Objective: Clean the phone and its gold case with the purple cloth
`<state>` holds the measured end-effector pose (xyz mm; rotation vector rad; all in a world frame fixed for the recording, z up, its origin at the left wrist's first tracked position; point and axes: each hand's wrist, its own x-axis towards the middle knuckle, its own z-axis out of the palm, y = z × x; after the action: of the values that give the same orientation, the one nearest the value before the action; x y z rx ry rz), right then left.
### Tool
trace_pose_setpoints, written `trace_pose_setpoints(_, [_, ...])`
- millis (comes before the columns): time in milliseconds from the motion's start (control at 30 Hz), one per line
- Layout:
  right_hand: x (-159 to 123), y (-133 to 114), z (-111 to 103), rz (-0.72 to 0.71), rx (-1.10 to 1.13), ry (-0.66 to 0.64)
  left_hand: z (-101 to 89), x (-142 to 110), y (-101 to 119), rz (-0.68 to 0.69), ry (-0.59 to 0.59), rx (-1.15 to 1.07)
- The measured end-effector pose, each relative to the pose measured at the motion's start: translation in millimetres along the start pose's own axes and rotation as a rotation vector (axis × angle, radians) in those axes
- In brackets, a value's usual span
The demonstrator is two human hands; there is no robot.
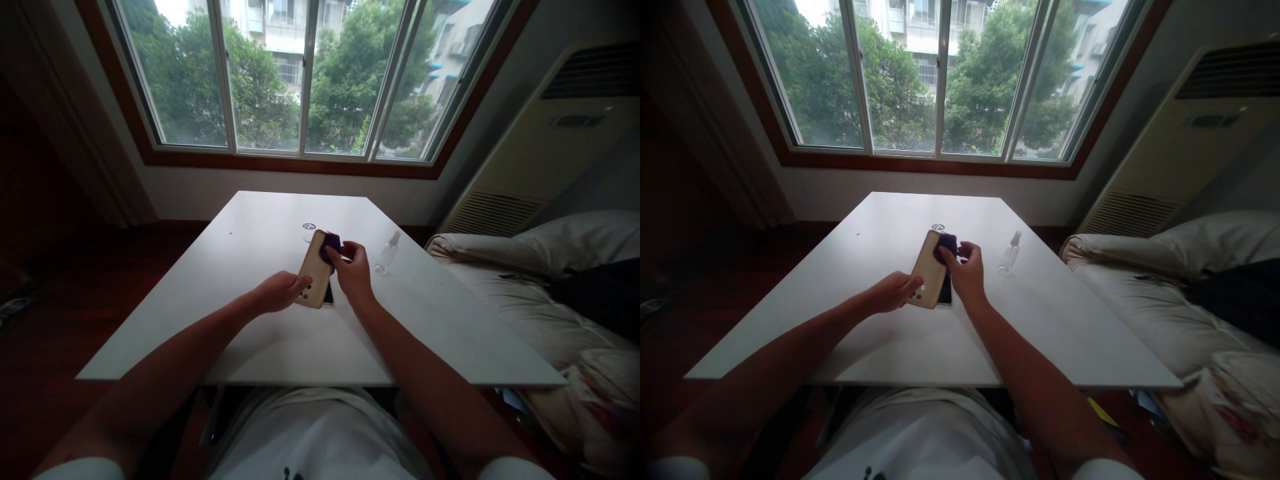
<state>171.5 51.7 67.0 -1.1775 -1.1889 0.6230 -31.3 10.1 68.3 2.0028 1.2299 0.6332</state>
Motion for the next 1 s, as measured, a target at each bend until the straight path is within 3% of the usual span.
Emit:
trace_pose_setpoints(167, [-7.0, -5.7, 0.8, 0.066, 0.194, -0.346, -4.3, -1.3, 4.2, 0.075, 0.067, 0.231])
trace_pose_setpoints(433, [-7.7, -6.1, 0.3, 0.078, 0.341, -0.480, -3.5, -0.7, 1.3, 0.101, 0.272, 0.417])
trace_pose_setpoints(633, [-25.2, -8.8, 10.3, 0.188, 0.309, -0.740, -11.0, -1.5, -2.2, 0.077, 0.449, 0.370])
trace_pose_setpoints(733, [-31.0, -8.4, 12.7, 0.198, 0.193, -0.753, -15.2, -1.9, -3.6, 0.088, 0.495, 0.383])
trace_pose_setpoints(1000, [-33.1, -5.5, 9.4, 0.017, 0.014, -0.577, -8.5, -1.1, -4.5, 0.101, 0.462, 0.255])
